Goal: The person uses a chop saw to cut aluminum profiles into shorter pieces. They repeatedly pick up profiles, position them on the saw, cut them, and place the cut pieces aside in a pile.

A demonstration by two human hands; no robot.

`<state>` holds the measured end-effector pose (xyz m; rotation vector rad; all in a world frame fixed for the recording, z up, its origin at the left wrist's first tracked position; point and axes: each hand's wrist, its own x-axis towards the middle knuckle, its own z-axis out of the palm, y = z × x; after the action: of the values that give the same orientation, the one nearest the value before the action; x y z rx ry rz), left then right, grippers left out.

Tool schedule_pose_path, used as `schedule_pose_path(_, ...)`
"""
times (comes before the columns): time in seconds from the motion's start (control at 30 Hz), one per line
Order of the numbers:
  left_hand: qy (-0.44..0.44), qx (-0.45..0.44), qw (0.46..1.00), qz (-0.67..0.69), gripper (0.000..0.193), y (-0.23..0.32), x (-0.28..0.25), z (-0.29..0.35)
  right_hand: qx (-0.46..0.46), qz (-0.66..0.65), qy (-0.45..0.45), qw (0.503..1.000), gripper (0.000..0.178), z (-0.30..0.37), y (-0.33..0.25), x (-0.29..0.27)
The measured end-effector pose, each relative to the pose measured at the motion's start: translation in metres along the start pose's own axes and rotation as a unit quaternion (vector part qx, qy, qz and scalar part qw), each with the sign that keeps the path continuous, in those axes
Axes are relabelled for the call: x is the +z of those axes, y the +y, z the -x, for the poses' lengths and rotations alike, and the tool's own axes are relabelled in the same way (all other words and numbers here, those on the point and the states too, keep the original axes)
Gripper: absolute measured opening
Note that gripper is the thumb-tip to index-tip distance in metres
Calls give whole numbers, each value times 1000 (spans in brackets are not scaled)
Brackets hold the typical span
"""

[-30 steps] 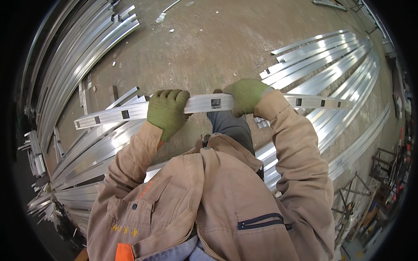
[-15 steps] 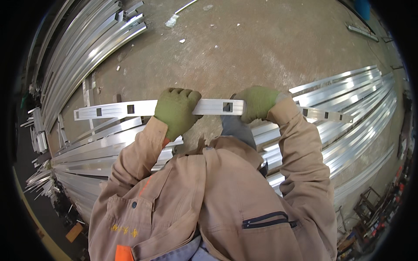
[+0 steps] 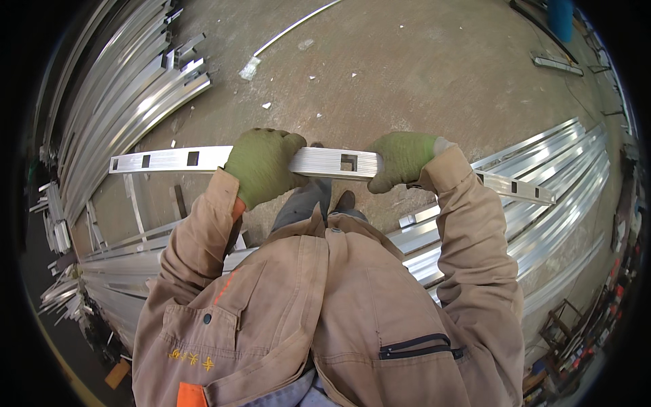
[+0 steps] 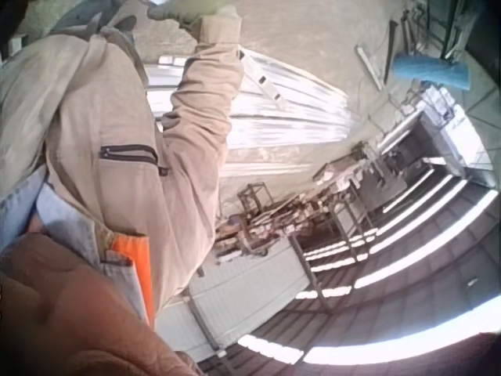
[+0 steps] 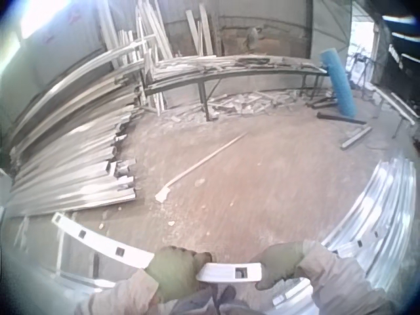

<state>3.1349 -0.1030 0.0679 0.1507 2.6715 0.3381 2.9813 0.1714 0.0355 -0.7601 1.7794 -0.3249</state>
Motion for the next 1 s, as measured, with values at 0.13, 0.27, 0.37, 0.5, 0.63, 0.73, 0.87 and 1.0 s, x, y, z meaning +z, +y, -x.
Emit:
schedule_pose_path(0.13, -44, 4, 999, 28, 56, -34, -46, -74, 21, -50, 18, 998, 57, -26, 8, -67)
schedule_pose_path(0.27, -73, 22, 996, 52, 61, -86, -90, -157, 50, -37, 42, 997, 67, -54, 5, -140)
schedule_pose_path(0.37, -40, 75, 995, 43, 45, -110, -112, -210, 79, -15, 28, 996, 71, -72, 4, -195)
schedule_pose_path(0.5, -13, 106, 994, -20, 51, -142, -144, -284, 50, -4, 84, 995, 61, -92, 10, -264)
schedule_pose_path(0.63, 103, 172, 979, -47, 54, -162, -157, -357, 27, 69, 222, 972, 56, -95, 35, -310)
schedule_pose_path(0.73, 193, 194, 959, -80, 58, -195, -177, -424, 24, 77, 296, 952, 51, -94, 77, -368)
schedule_pose_path(0.87, 188, 149, 965, -109, 58, -242, -229, -528, 30, 111, 348, 930, 57, -89, 152, -469)
schedule_pose_path(1.0, 194, 111, 968, -118, 47, -251, -277, -629, 66, 124, 314, 939, 57, -95, 230, -581)
